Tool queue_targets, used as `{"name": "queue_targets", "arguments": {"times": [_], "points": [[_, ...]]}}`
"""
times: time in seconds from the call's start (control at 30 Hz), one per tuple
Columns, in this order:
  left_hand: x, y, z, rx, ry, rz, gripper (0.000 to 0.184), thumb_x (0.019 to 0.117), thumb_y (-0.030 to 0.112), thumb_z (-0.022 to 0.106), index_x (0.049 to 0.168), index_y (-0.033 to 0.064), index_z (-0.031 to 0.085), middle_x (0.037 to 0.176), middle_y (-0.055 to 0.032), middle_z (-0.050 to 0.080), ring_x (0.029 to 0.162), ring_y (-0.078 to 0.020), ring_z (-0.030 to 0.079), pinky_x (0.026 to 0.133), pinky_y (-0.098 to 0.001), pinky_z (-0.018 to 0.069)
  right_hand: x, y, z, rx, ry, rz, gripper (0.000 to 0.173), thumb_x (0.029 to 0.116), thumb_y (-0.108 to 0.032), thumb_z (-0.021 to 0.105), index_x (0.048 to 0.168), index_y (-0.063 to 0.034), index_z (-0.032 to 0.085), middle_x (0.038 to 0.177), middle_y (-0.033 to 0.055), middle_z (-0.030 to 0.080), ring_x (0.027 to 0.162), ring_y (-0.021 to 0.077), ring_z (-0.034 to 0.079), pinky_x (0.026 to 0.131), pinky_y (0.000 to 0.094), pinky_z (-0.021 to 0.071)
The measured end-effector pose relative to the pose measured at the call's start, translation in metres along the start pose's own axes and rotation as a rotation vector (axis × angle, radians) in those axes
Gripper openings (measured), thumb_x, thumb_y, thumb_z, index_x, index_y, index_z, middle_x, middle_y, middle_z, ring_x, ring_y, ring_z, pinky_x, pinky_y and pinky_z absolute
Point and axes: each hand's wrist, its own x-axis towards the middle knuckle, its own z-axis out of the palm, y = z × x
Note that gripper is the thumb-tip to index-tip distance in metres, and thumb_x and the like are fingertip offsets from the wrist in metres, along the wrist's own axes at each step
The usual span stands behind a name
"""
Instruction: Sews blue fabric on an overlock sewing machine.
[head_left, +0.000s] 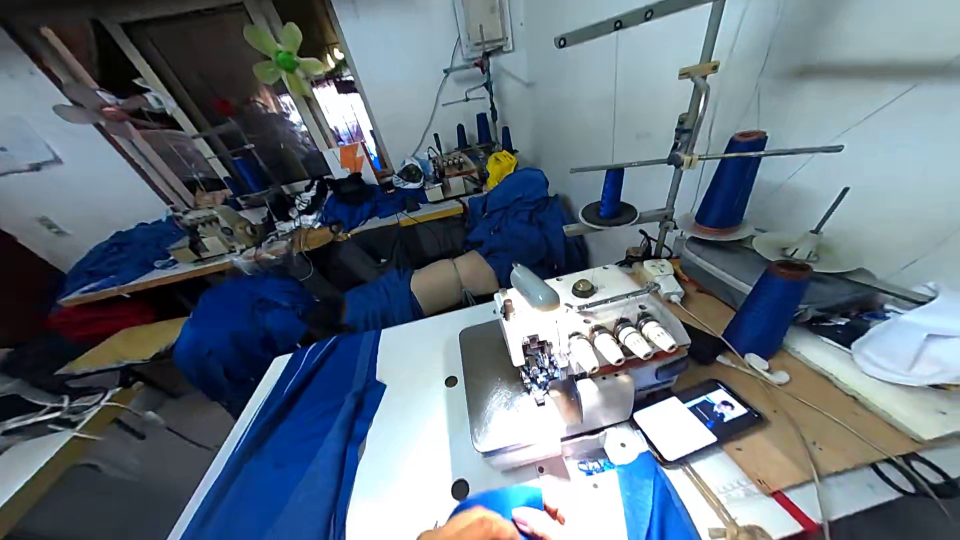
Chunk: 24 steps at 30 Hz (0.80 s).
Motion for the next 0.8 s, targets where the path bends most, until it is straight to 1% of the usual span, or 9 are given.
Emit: {"name": "queue_targets", "arguments": {"times": [0.13, 0.2, 0.23, 0.3, 0.4, 0.57, 0.67, 0.73, 0.8], "points": [[-0.003, 0.017, 0.006, -0.128, 0.071, 0.097, 0.009, 0.092, 0.009, 0.075, 0.099, 0.004, 0.076, 0.096, -0.0036, 0.076, 0.092, -0.0056, 0.072, 0.084, -0.0212, 0.06, -0.01, -0.012, 0.005, -0.056, -0.016, -0.084, 0.011, 0.0939, -0.008, 0.067, 0.104, -0.0033, 0.068, 0.084, -0.0021, 0.071, 0.077, 0.0047, 0.068, 0.074, 0.0241, 0.0586], [-0.005, 0.029, 0.009, -0.188, 0.057, 0.121, 0.009, 0.0939, 0.014, 0.074, 0.099, 0.0069, 0.075, 0.095, -0.0009, 0.076, 0.091, -0.0041, 0.072, 0.082, -0.02, 0.06, -0.014, -0.013, 0.004, -0.084, 0.027, -0.108, 0.009, 0.0923, -0.009, 0.071, 0.099, -0.0028, 0.07, 0.081, -0.0018, 0.07, 0.074, 0.0035, 0.066, 0.07, 0.0215, 0.0566], [-0.005, 0.026, 0.012, -0.151, 0.084, 0.1, 0.009, 0.0946, 0.017, 0.074, 0.098, 0.0091, 0.075, 0.093, 0.0012, 0.076, 0.086, -0.0028, 0.072, 0.078, -0.0191, 0.0605, -0.014, -0.011, 0.003, -0.073, 0.046, -0.111, 0.005, 0.0928, -0.008, 0.07, 0.095, -0.0027, 0.071, 0.08, -0.0002, 0.071, 0.073, 0.0044, 0.067, 0.07, 0.0219, 0.0568], [-0.009, 0.007, 0.022, -0.073, 0.183, -0.061, 0.004, 0.0916, 0.015, 0.074, 0.094, 0.0127, 0.077, 0.087, 0.0047, 0.076, 0.077, -0.0026, 0.071, 0.069, -0.0193, 0.0608, -0.018, 0.0, 0.0, -0.03, 0.068, -0.113, 0.005, 0.0944, -0.005, 0.068, 0.091, -0.0025, 0.072, 0.081, 0.004, 0.071, 0.076, 0.008, 0.068, 0.073, 0.0249, 0.0576], [-0.011, -0.012, 0.032, -0.085, 0.235, -0.278, 0.004, 0.0908, 0.012, 0.074, 0.094, 0.0119, 0.075, 0.085, 0.0025, 0.075, 0.074, -0.0067, 0.071, 0.068, -0.0217, 0.0605, -0.024, 0.004, -0.001, -0.042, 0.098, -0.119, 0.01, 0.0965, -0.007, 0.067, 0.09, -0.0045, 0.074, 0.082, 0.0031, 0.071, 0.077, 0.0065, 0.067, 0.075, 0.0225, 0.0557], [-0.014, -0.001, 0.035, -0.144, 0.223, -0.212, 0.009, 0.0879, 0.009, 0.075, 0.095, 0.0085, 0.08, 0.088, 0.0002, 0.077, 0.076, -0.0068, 0.072, 0.069, -0.0208, 0.0616, -0.027, 0.005, 0.0, 0.007, 0.092, -0.154, 0.004, 0.0912, -0.001, 0.07, 0.091, -0.005, 0.072, 0.079, 0.0025, 0.07, 0.071, 0.005, 0.064, 0.067, 0.0192, 0.0535], [-0.012, 0.017, 0.028, -0.343, 0.074, -0.129, 0.011, 0.0947, 0.013, 0.072, 0.102, 0.0059, 0.074, 0.092, 0.0022, 0.075, 0.079, -0.0006, 0.069, 0.072, -0.0163, 0.0586, -0.031, 0.002, -0.002, -0.091, 0.063, -0.19, 0.011, 0.0966, -0.009, 0.066, 0.092, -0.0061, 0.076, 0.08, 0.0012, 0.072, 0.075, 0.0047, 0.068, 0.071, 0.021, 0.057], [-0.012, 0.012, 0.026, -0.276, 0.03, -0.16, 0.011, 0.1, 0.016, 0.065, 0.1, 0.008, 0.072, 0.09, 0.0038, 0.073, 0.081, -0.0004, 0.068, 0.074, -0.0161, 0.0572, -0.034, 0.001, -0.002, -0.145, 0.056, -0.21, 0.015, 0.0993, -0.011, 0.063, 0.091, -0.0078, 0.075, 0.08, -0.0006, 0.072, 0.076, 0.0039, 0.067, 0.073, 0.0209, 0.0566], [-0.015, -0.002, 0.03, -0.146, 0.076, -0.225, 0.014, 0.099, 0.017, 0.064, 0.095, 0.0104, 0.076, 0.088, 0.004, 0.073, 0.08, -0.0029, 0.068, 0.072, -0.0179, 0.0577, -0.035, 0.001, -0.004, -0.19, 0.052, -0.239, 0.016, 0.0992, -0.009, 0.062, 0.093, -0.0069, 0.077, 0.082, -0.0002, 0.073, 0.079, 0.0039, 0.068, 0.075, 0.0206, 0.0572]]}}
